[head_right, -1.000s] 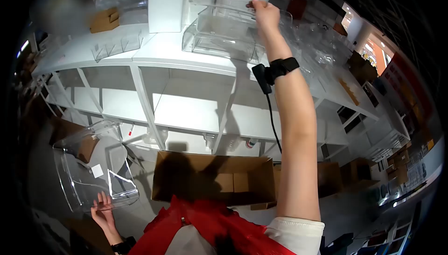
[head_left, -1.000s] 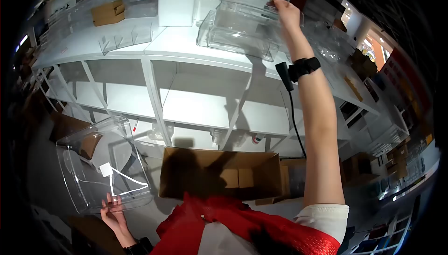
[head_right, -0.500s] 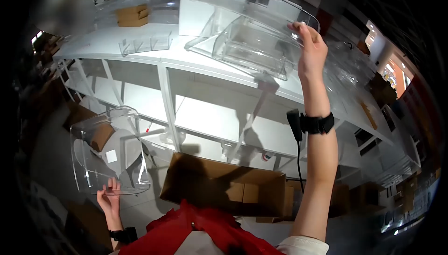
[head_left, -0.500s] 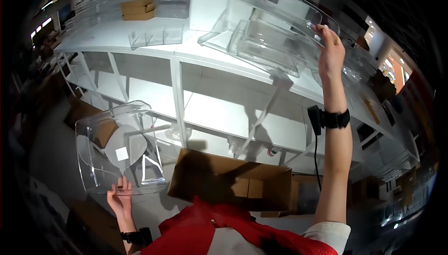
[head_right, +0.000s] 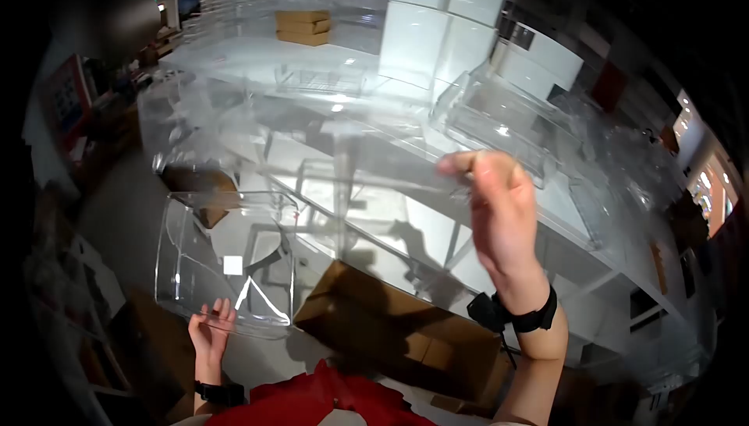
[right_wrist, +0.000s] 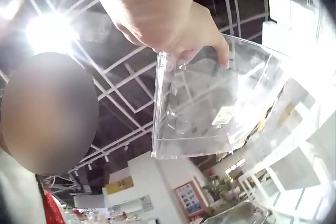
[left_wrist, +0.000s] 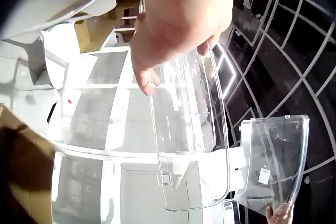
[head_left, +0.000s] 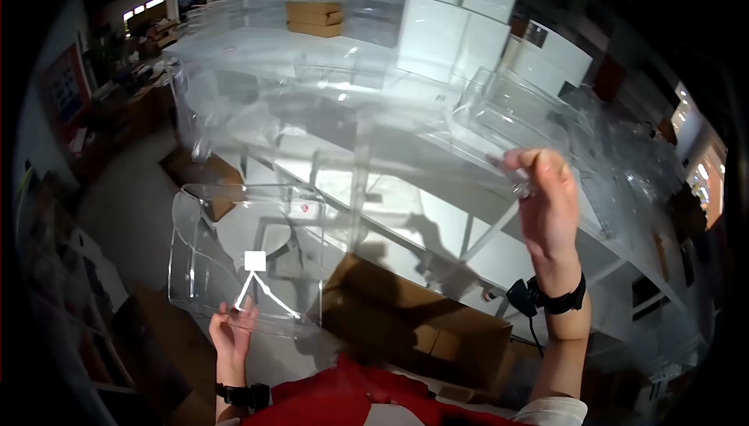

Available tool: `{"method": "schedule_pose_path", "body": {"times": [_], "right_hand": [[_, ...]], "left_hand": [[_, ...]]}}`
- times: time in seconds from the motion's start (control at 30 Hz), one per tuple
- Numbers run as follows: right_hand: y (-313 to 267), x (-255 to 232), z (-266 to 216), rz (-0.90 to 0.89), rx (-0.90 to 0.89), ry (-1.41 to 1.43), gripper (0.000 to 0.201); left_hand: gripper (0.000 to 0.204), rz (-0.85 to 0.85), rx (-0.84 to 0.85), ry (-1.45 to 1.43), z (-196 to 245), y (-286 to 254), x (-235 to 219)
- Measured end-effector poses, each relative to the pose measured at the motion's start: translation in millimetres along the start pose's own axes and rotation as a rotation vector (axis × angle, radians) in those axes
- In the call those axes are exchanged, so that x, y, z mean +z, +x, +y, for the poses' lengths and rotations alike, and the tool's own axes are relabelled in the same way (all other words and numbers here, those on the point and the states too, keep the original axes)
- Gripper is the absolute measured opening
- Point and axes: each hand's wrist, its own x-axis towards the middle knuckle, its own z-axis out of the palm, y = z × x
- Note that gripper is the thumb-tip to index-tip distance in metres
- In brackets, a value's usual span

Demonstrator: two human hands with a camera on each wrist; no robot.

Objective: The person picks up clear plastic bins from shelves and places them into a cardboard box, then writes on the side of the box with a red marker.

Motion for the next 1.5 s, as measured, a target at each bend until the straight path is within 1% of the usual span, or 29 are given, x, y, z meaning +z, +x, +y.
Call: {"method": "schedule_pose_path", "body": {"times": [0.03, 0.07, 0.13, 0.17, 0.2, 0.3, 0.37, 0.4, 0.43, 0.47, 0.5, 0.57, 0.6, 0.63, 0.7, 0.8, 0.9, 0.93, 1.0, 1.03, 1.07, 1.1, 1.13, 1.17, 1.2, 1.3, 1.33, 1.43, 1.5], "right_hand": [[0.4, 10.0, 9.5, -0.063, 0.043, 0.033, 0.019], [0.3, 19.7, 18.8, -0.095, 0.099, 0.093, 0.019], [1.8, 42.8, 32.0, -0.147, 0.239, 0.188, 0.02], [3.6, 54.4, 42.6, -0.181, 0.271, 0.207, 0.021], [7.6, 69.9, 51.5, -0.221, 0.315, 0.228, 0.022], [24.0, 113.6, 74.3, -0.304, 0.468, 0.209, 0.024], [38.3, 148.7, 93.4, -0.332, 0.513, 0.203, 0.025], [46.6, 168.6, 106.8, -0.338, 0.504, 0.214, 0.025], [55.8, 190.3, 116.9, -0.356, 0.455, 0.235, 0.025], [65.0, 211.9, 127.1, -0.374, 0.406, 0.257, 0.026], [75.7, 234.1, 140.9, -0.368, 0.381, 0.287, 0.026], [102.5, 275.9, 171.7, -0.353, 0.324, 0.341, 0.027], [113.8, 298.1, 183.0, -0.285, 0.314, 0.317, 0.026], [126.3, 318.1, 200.0, -0.264, 0.247, 0.33, 0.026], [155.0, 352.1, 241.8, -0.224, 0.106, 0.36, 0.024], [190.3, 388.1, 286.6, -0.118, -0.025, 0.259, 0.02], [228.0, 405.7, 320.0, -0.033, -0.115, 0.089, 0.02], [240.0, 408.3, 330.3, 0.003, -0.128, 0.008, 0.02], [263.5, 408.3, 349.6, 0.068, -0.159, -0.157, 0.021], [273.4, 405.8, 359.6, 0.096, -0.165, -0.198, 0.021], [282.7, 401.7, 370.1, 0.126, -0.17, -0.238, 0.021], [292.4, 398.0, 380.5, 0.157, -0.177, -0.276, 0.021], [301.4, 393.2, 390.8, 0.191, -0.2, -0.312, 0.021], [309.9, 388.4, 400.6, 0.205, -0.207, -0.335, 0.02], [318.4, 382.5, 409.3, 0.222, -0.212, -0.359, 0.02], [347.5, 362.2, 429.9, 0.234, -0.187, -0.424, 0.02], [356.9, 355.8, 435.1, 0.23, -0.17, -0.444, 0.02], [375.2, 346.0, 432.5, 0.242, -0.026, -0.85, 0.02], [387.6, 337.1, 447.0, 0.269, -0.032, -0.912, 0.02]], "left_hand": [[0.008, 0.046, 0.004, 0.02, 2.1, -5.6, 5.6], [0.012, 0.074, 0.005, 0.033, 5.3, -11.5, -1.3], [0.02, 0.074, 0.023, 0.042, 16.3, -20.4, -24.2], [0.023, 0.069, 0.03, 0.043, 25.6, -25.1, -35.3], [0.034, 0.104, 0.068, 0.057, 36.7, -30.9, -39.9], [0.048, 0.192, 0.183, 0.117, 67.8, -38.6, -59.1], [0.043, 0.226, 0.256, 0.147, 91.9, -37.2, -72.8], [0.041, 0.238, 0.289, 0.16, 103.9, -33.4, -82.1], [0.039, 0.248, 0.322, 0.18, 117.9, -29.8, -91.4], [0.04, 0.195, 0.354, 0.166, 133.3, -20.2, -115.9], [0.041, 0.184, 0.345, 0.163, 152.2, -13.7, -136.6], [0.043, 0.153, 0.323, 0.154, 191.3, 5.6, -170.2], [0.043, 0.192, 0.348, 0.155, 208.1, 14.5, -184.9], [0.046, 0.252, 0.386, 0.228, 220.7, 19.0, -164.2], [0.041, 0.237, 0.378, 0.248, 250.2, 27.8, -172.9], [0.036, 0.295, 0.448, 0.228, 283.8, 39.9, -180.7], [0.03, 0.394, 0.476, 0.189, 310.8, 48.0, -184.6], [0.053, 0.404, 0.491, 0.144, 318.3, 50.7, -198.1], [0.053, 0.353, 0.505, 0.114, 331.3, 56.8, -221.8], [0.053, 0.328, 0.513, 0.097, 333.5, 63.2, -226.4], [0.01, 0.439, 0.427, 0.258, 335.6, 68.0, -138.5], [0.017, 0.37, 0.41, 0.224, 341.8, 77.7, -152.4], [0.025, 0.298, 0.391, 0.192, 350.7, 88.3, -178.3], [0.033, 0.225, 0.369, 0.164, 357.7, 101.1, -190.3], [0.035, 0.239, 0.428, 0.109, 361.3, 114.7, -181.8], [0.033, -0.018, 0.37, 0.087, 376.0, 176.7, -167.4], [0.039, -0.087, 0.377, 0.075, 378.6, 201.1, -160.8], [0.045, -0.099, 0.326, -0.029, 390.2, 275.6, -112.5], [0.055, -0.122, 0.265, -0.137, 396.1, 326.9, -73.0]]}}
